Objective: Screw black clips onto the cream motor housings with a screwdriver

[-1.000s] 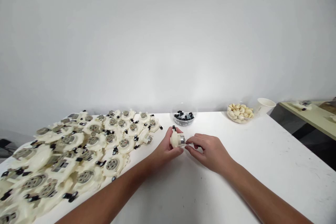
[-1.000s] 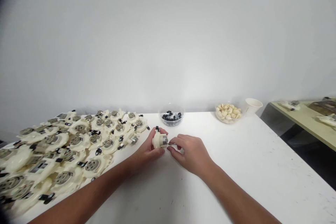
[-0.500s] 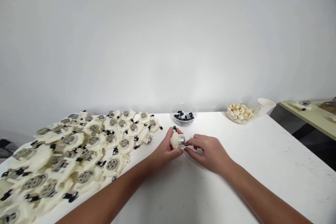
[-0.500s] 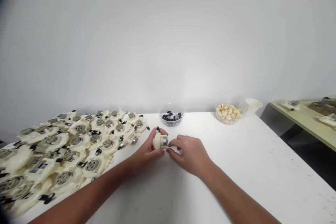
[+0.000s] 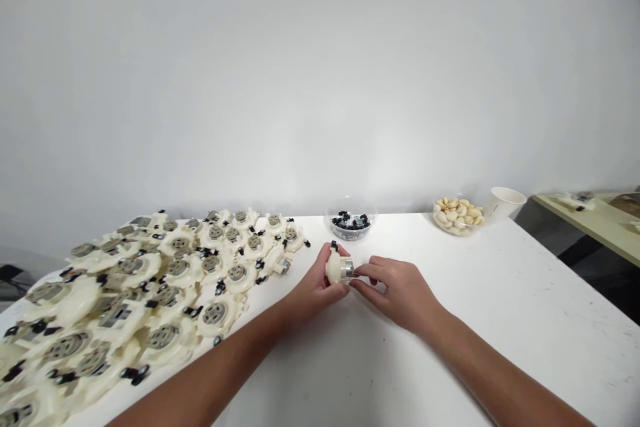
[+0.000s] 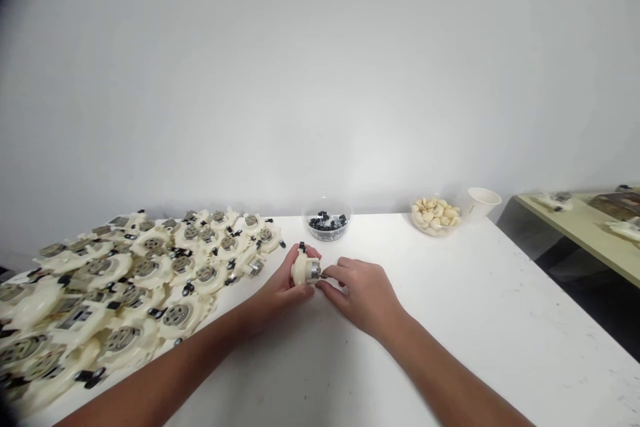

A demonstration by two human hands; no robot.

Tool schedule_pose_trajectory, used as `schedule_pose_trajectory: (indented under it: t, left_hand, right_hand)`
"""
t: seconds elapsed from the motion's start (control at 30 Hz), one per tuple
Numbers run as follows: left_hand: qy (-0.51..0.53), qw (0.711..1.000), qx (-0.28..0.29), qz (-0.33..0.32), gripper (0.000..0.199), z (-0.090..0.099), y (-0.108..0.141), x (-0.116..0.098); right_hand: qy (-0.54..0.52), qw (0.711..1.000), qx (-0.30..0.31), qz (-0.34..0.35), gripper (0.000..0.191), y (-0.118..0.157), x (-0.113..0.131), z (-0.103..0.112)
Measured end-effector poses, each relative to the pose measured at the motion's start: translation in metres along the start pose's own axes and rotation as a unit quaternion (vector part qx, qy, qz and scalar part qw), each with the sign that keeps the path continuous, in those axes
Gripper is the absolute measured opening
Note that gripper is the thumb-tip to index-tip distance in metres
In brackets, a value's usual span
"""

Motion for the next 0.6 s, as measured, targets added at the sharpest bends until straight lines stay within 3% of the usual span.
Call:
schedule_pose_trajectory:
  t: [0.4,0.6]
  left_hand:
    - [-0.001,1.0,0.002,0.011,0.035,-0.004,0.001,-0.008]
    - [0.019,1.0,-0.014,0.011,0.036,-0.003,0.002,-0.005]
  right_hand:
    - [0.045,0.999,-0.016,0.016,0.035,0.002,0.003,-0.003]
    - [-0.042,0.999,-0.005,-0.026,0.029,0.001,0.002,-0.006]
Point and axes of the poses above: each hand's wrist, its own y-axis away from the middle knuckle, its own z-axis out of the back of the hand, x = y × z, the point moved 6 cm from there along -y, towards the middle knuckle, and after that the axes turned 13 degrees about y, right-handed, at the moved point
